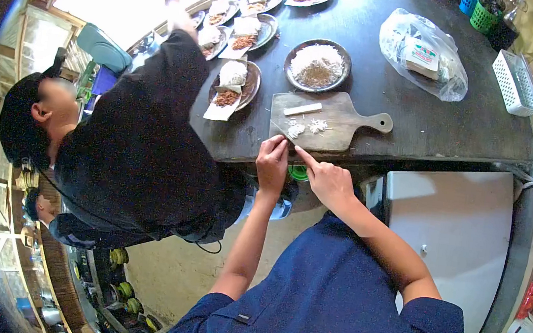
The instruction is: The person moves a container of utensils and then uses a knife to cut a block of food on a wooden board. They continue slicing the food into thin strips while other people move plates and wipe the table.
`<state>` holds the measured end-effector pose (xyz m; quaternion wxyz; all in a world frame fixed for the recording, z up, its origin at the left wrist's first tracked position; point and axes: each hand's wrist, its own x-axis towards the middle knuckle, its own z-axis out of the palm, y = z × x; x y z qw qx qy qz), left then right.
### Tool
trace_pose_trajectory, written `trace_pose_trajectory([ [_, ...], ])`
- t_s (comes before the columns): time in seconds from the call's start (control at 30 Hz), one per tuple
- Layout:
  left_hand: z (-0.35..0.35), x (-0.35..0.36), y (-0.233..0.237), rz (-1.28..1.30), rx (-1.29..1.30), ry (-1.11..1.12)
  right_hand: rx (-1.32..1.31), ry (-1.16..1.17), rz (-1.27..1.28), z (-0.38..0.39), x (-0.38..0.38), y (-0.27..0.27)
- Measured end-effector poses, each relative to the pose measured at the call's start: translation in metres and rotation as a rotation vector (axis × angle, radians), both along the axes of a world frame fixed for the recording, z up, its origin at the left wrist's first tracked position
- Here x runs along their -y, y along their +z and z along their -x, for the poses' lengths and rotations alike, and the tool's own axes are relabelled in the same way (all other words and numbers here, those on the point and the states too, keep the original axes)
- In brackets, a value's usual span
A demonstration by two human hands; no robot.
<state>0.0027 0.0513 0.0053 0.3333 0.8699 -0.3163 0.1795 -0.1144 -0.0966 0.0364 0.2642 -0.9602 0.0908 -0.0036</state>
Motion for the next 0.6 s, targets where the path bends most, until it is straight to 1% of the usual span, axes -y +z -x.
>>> trace_pose_trajectory([
  [0.1, -0.003, -0.001, 0.003, 0.005, -0.016, -0.015, 0.065, -0.009, 0.026, -0.010, 0.002, -0.008],
  [0.17, -0.005, -0.005, 0.004, -0.018, -0.035, -0.042, 0.164, -0.014, -0.019, -0.017, -0.002, -0.011],
  [0.3, -0.004, -0.006, 0.005, -0.037, -0.052, -0.050, 0.097, 0.000, -0.014, -0.008, -0.005, -0.002],
  [0.4, 0.002, -0.001, 0.004, -0.037, -0.016, -0.021, 0.057, -0.011, 0.065, -0.008, -0.002, -0.002],
  [0.5, 0.002, 0.000, 0.005, -0.045, -0.018, -0.001, 0.109, -0.021, 0.067, -0.013, -0.002, -0.007],
  [0.6, -0.002, -0.003, 0.007, -0.069, -0.020, -0.013, 0.155, -0.021, 0.004, -0.012, -0.003, -0.004],
])
